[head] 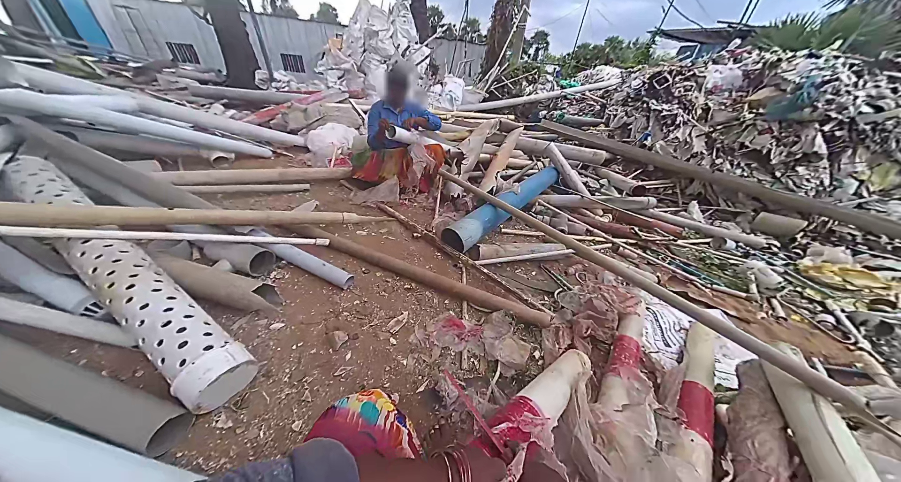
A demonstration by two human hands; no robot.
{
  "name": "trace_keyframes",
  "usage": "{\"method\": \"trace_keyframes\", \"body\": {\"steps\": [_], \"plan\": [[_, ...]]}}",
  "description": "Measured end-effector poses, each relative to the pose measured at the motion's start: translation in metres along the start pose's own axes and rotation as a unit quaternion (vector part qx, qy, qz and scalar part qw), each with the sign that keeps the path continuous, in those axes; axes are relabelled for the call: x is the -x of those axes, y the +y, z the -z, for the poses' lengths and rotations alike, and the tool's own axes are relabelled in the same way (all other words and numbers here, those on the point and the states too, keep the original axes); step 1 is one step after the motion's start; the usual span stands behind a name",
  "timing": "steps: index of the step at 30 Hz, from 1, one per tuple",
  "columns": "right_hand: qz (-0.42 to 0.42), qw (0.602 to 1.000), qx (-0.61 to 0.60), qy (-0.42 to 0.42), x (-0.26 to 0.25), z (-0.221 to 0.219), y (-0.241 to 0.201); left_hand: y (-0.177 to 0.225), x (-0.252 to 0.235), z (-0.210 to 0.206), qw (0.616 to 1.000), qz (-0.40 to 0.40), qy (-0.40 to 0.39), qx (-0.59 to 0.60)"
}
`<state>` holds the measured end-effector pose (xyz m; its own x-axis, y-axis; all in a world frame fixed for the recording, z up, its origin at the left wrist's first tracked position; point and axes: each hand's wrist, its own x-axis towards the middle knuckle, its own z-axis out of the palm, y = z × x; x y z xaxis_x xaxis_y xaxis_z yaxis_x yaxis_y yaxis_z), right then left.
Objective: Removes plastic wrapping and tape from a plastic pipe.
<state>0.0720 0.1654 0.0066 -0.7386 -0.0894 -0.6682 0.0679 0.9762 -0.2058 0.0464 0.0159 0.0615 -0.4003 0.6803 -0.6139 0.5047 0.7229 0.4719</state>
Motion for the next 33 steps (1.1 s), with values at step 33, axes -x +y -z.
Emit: {"method": "trace_keyframes", "body": {"steps": [33], "plan": [[-0.033,0.997,-0.068,0.007,-0.023,-0.014,0.015,0.011,0.111,0.027,0.999,-0.011,0.005,0.039]]}}
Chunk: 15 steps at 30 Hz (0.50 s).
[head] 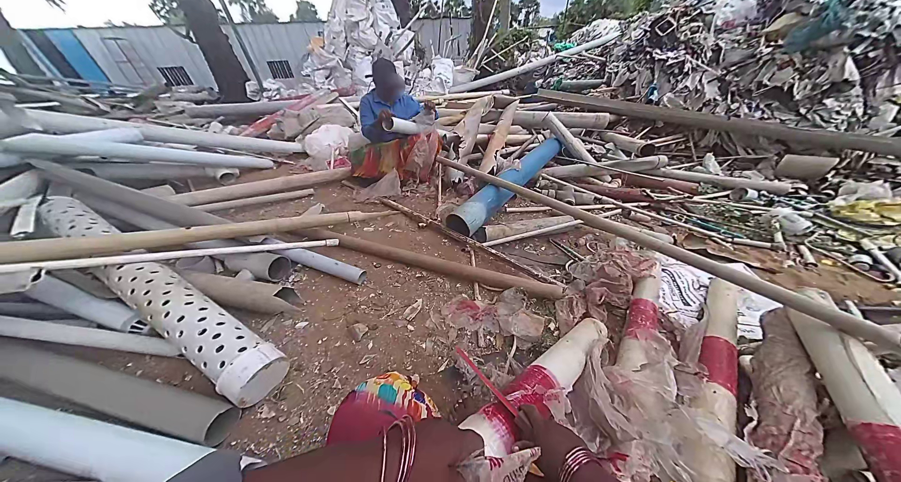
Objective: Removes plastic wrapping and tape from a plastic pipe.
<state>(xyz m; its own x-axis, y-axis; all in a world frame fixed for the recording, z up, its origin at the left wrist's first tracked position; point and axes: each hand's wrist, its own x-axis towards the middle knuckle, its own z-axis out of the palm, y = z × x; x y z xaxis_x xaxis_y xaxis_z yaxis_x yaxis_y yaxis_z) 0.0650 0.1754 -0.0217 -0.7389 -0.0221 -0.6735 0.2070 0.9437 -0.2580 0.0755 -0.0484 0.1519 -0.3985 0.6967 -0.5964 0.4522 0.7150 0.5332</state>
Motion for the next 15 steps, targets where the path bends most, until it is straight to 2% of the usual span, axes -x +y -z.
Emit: {"method": "trace_keyframes", "body": {"steps": [2,4,6,8,11,13,15], "plan": [[0.001,1.0,-0.013,0.007,0.0,-0.003,0.003,0.003,0.01,0.006,0.999,-0.013,0.033,0.021],[0.001,1.0,-0.009,0.01,0.0,-0.005,0.006,0.002,0.023,0.012,0.991,-0.046,0.109,0.064],[0.005,1.0,-0.01,0.008,-0.001,-0.005,0.002,-0.01,0.038,0.012,0.957,-0.106,0.241,0.122],[0.006,1.0,-0.009,0.007,-0.003,-0.006,0.002,-0.018,0.044,0.015,0.905,-0.125,0.353,0.201],[0.007,1.0,-0.007,0.009,-0.003,-0.003,0.006,-0.017,0.048,0.029,0.859,-0.033,0.413,0.3],[0.008,1.0,-0.025,0.012,-0.002,0.0,0.007,-0.022,0.043,0.036,0.844,0.023,0.425,0.327],[0.007,0.998,-0.05,0.028,0.001,0.004,0.009,-0.036,0.03,0.038,0.839,0.047,0.423,0.338]]}}
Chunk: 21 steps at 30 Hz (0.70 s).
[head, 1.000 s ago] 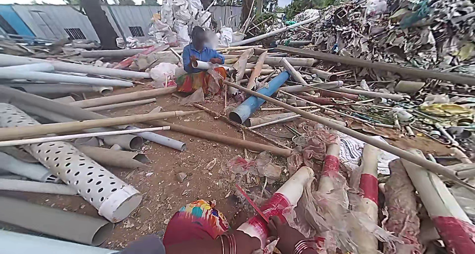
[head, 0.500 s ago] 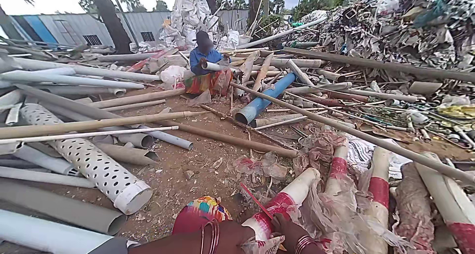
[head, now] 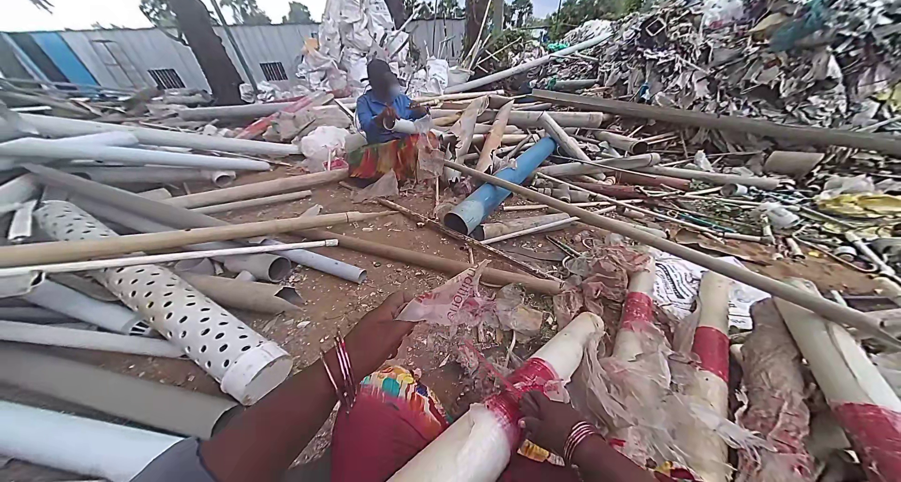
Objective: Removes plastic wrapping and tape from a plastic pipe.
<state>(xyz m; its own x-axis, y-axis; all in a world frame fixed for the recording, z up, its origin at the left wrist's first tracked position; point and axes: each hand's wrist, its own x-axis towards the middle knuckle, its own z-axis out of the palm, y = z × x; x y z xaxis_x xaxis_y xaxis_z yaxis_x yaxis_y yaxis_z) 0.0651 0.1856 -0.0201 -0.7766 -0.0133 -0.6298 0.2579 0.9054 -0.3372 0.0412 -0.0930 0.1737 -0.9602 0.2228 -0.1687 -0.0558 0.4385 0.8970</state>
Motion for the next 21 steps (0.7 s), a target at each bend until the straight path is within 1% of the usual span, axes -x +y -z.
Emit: {"method": "trace_keyframes", "body": {"steps": [2,5,7,11,14,17,21], "plan": [[0.0,0.999,-0.031,0.025,0.006,0.008,0.0,-0.013,-0.013,-0.004,1.0,0.004,-0.001,-0.019],[0.008,0.993,-0.093,0.067,0.019,0.022,-0.001,-0.029,-0.03,-0.012,0.992,-0.001,-0.012,-0.122],[0.03,0.982,-0.153,0.102,0.024,0.026,0.001,-0.038,-0.037,-0.021,0.984,0.003,-0.046,-0.171],[0.11,0.94,-0.288,0.146,0.034,0.026,0.002,-0.05,-0.044,-0.05,0.97,0.021,-0.136,-0.202],[0.178,0.894,-0.38,0.156,0.036,0.015,0.0,-0.052,-0.043,-0.076,0.96,0.022,-0.17,-0.223],[0.222,0.874,-0.403,0.154,0.034,0.002,-0.002,-0.051,-0.043,-0.103,0.949,0.007,-0.195,-0.247],[0.211,0.877,-0.407,0.142,0.036,-0.001,-0.005,-0.039,-0.046,-0.135,0.94,-0.003,-0.228,-0.253]]}}
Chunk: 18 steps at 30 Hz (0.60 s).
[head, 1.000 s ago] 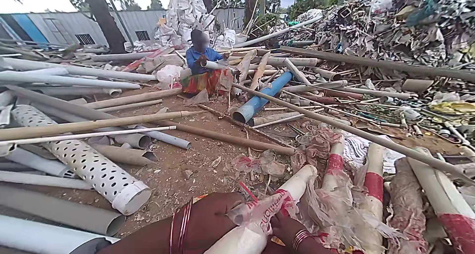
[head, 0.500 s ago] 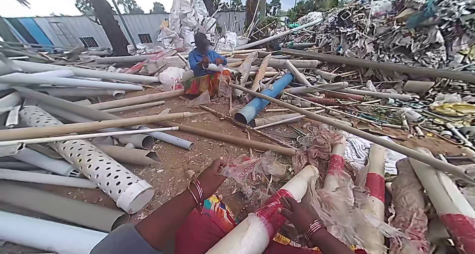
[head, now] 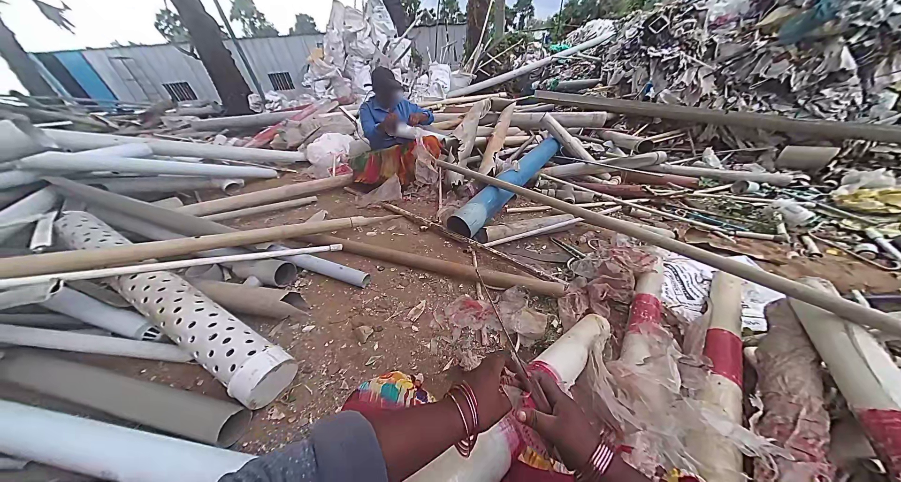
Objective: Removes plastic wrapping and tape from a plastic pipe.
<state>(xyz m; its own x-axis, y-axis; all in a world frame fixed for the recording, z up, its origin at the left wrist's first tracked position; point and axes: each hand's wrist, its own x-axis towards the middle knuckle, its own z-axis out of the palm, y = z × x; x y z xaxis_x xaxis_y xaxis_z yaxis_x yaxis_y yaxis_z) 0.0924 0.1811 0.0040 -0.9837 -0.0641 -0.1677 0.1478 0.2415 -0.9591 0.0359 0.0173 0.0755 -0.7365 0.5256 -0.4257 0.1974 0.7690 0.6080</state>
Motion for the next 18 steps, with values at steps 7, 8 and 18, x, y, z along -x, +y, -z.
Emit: {"method": "trace_keyframes", "body": {"steps": [7,8,18], "plan": [[-0.059,0.996,0.039,0.045,-0.01,0.031,-0.008,0.014,-0.025,-0.004,0.998,-0.06,-0.008,0.027],[-0.064,0.996,0.056,0.042,-0.012,0.039,-0.01,0.012,-0.026,-0.005,0.997,-0.075,0.001,0.021],[-0.133,0.888,0.237,0.371,-0.013,0.176,-0.009,-0.01,-0.044,-0.015,0.988,-0.03,-0.014,-0.15]]}}
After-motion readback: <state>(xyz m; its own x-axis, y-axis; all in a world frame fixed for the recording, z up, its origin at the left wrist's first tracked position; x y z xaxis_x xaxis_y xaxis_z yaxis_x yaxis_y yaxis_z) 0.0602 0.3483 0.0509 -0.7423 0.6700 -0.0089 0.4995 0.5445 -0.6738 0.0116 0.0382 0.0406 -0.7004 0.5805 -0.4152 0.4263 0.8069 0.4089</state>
